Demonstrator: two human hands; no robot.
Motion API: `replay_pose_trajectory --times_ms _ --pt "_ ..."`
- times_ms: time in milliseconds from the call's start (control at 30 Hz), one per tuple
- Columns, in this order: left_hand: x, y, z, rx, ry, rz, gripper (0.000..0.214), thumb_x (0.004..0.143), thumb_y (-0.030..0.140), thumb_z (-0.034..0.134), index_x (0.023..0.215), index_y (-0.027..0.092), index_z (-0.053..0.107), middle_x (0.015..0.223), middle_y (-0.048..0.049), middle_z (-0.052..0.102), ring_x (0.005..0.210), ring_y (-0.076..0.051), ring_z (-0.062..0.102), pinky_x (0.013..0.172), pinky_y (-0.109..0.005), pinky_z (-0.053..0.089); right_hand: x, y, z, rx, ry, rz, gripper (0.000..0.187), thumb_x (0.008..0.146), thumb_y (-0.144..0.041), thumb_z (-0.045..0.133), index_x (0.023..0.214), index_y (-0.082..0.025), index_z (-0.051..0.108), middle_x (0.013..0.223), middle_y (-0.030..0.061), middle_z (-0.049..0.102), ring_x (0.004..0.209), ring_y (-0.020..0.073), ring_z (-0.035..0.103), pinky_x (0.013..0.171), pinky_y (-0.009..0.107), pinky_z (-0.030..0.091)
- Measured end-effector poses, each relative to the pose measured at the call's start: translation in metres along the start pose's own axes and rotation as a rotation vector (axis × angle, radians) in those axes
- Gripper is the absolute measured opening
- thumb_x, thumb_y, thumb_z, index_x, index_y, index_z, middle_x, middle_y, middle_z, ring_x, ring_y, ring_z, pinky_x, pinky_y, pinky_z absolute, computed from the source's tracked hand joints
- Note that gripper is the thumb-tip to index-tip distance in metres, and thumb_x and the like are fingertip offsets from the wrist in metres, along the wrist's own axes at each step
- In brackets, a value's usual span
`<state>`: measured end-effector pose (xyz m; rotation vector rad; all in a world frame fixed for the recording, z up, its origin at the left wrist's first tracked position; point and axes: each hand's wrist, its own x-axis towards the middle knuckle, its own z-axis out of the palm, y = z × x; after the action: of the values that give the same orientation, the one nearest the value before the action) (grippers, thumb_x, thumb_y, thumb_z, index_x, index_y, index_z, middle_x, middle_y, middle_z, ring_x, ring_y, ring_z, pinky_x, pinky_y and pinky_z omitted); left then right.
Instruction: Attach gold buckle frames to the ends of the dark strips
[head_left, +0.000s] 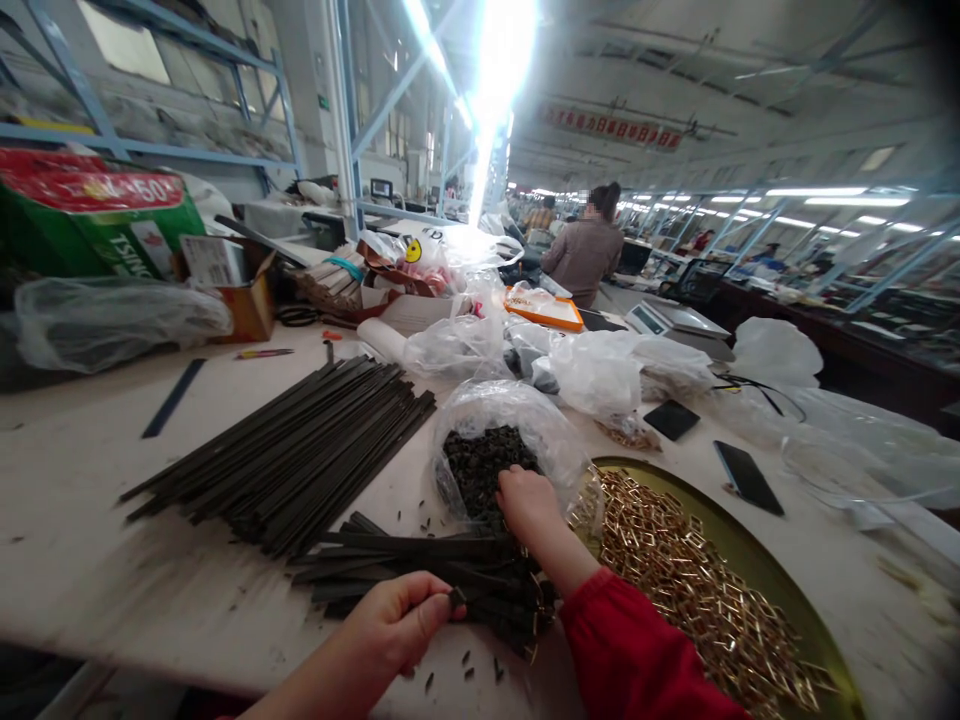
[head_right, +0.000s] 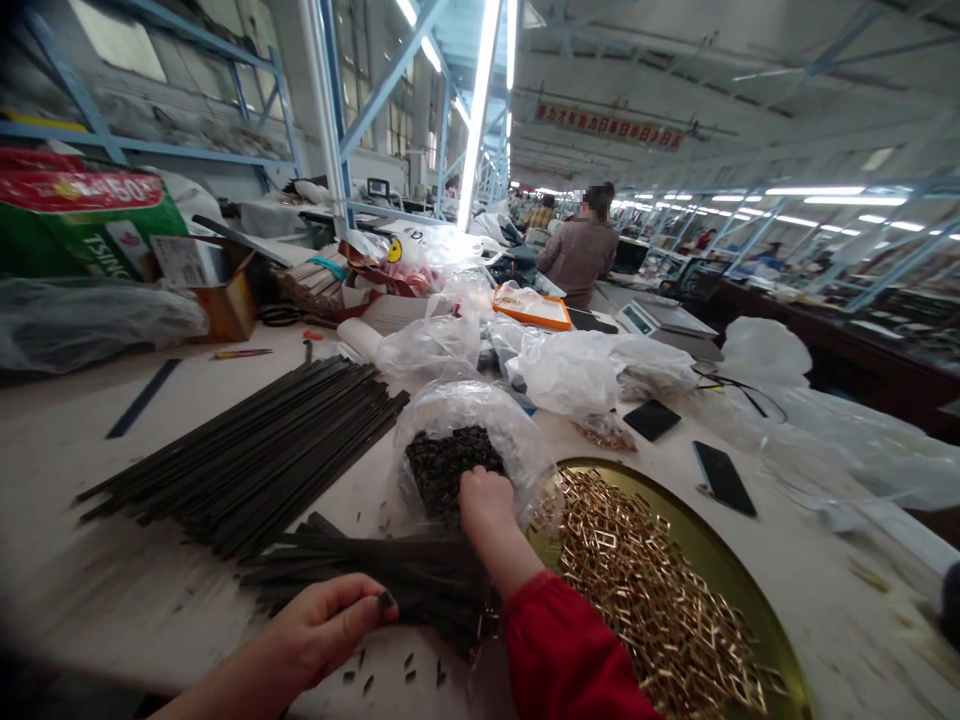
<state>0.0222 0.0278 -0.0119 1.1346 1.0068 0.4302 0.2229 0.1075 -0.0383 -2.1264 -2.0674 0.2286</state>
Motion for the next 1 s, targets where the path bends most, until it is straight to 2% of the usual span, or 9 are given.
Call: replay_pose_trajectory --times_ms 200,333,433,533,600,667,800,933,1000 --pt "-0.006 0.003 0.001 -0.013 0.048 -0.007 0.054 0.06 0.069 0.057 0.073 0.017 0.053 0.04 0.0124 0.028 0.036 -0.005 0.018 0.037 -0.02 0.012 -0.012 0.0 -0.013 0.11 0.086 -0.041 0.01 0.074 -0.009 0.052 0.076 -0.014 0.06 0.089 0.0118 0.061 0.086 0.0228 0.059 0.073 0.031 0.042" --pt "-0.006 0.014 0.0 -0.046 0.056 0.076 0.057 0.06 0.07 0.056 0.078 0.015 0.054 0.039 0.0127 0.026 0.036 -0.006 0.019 0.036 -0.02 0.011 -0.04 -0.013 -0.028 0.318 0.101 -0.072 0.006 0.08 -0.02 0.05 0.083 -0.016 0.053 0.075 0.0027 0.061 0.07 0.0142 0.059 0.065 0.024 0.045" --pt "-0.005 0.028 0.003 -0.034 0.081 0.146 0.056 0.062 0.067 0.056 0.078 0.013 0.055 0.042 0.0117 0.028 0.038 -0.006 0.021 0.038 -0.02 0.012 -0.068 -0.03 -0.033 0.763 0.048 -0.1 0.013 0.076 -0.029 0.057 0.079 -0.019 0.05 0.071 -0.0021 0.058 0.065 0.0113 0.057 0.06 0.021 0.046" --pt "-0.006 0.036 0.006 -0.01 0.11 0.18 0.052 0.064 0.063 0.056 0.078 0.013 0.055 0.045 0.0105 0.03 0.041 -0.006 0.024 0.039 -0.02 0.014 -0.088 -0.042 -0.035 1.324 -0.038 0.007 0.027 0.067 -0.035 0.067 0.083 -0.019 0.053 0.074 -0.002 0.058 0.067 0.012 0.056 0.063 0.023 0.046" --pt "-0.006 0.034 0.006 0.014 0.125 0.183 0.048 0.067 0.06 0.055 0.079 0.013 0.055 0.045 0.0102 0.03 0.042 -0.007 0.024 0.04 -0.02 0.015 -0.095 -0.046 -0.035 1.463 -0.099 0.09 0.034 0.062 -0.037 0.072 0.085 -0.018 0.056 0.075 -0.0015 0.059 0.067 0.0118 0.056 0.064 0.024 0.045" --pt "-0.006 0.029 0.006 0.033 0.137 0.188 0.045 0.069 0.057 0.054 0.079 0.013 0.055 0.045 0.0101 0.03 0.042 -0.007 0.024 0.041 -0.02 0.016 -0.098 -0.048 -0.033 1.501 -0.117 0.136 0.033 0.06 -0.036 0.074 0.08 -0.017 0.056 0.071 -0.0021 0.058 0.064 0.0108 0.054 0.062 0.023 0.044" --pt "-0.003 0.017 0.003 0.11 0.167 0.231 0.039 0.076 0.051 0.049 0.079 0.012 0.057 0.052 0.0075 0.036 0.048 -0.009 0.029 0.045 -0.021 0.023 -0.101 -0.051 -0.025 1.495 -0.059 0.151 0.032 0.06 -0.035 0.073 0.071 -0.018 0.048 0.062 -0.0047 0.052 0.057 0.0098 0.048 0.056 0.022 0.04" --pt "-0.003 0.011 0.003 0.253 0.231 0.307 0.032 0.081 0.043 0.045 0.078 0.014 0.059 0.064 0.002 0.051 0.063 -0.014 0.045 0.059 -0.024 0.034 -0.106 -0.055 -0.023 1.195 0.105 0.072 0.018 0.07 -0.032 0.064 0.071 -0.018 0.052 0.063 -0.0023 0.051 0.059 0.012 0.046 0.055 0.023 0.038" --pt "-0.005 0.011 0.005 0.302 0.246 0.324 0.032 0.083 0.041 0.043 0.079 0.014 0.06 0.071 -0.0002 0.057 0.07 -0.017 0.049 0.065 -0.025 0.036 -0.108 -0.054 -0.023 1.073 0.142 0.024 0.016 0.076 -0.033 0.057 0.072 -0.018 0.055 0.066 -0.0002 0.053 0.062 0.0134 0.047 0.057 0.024 0.039"
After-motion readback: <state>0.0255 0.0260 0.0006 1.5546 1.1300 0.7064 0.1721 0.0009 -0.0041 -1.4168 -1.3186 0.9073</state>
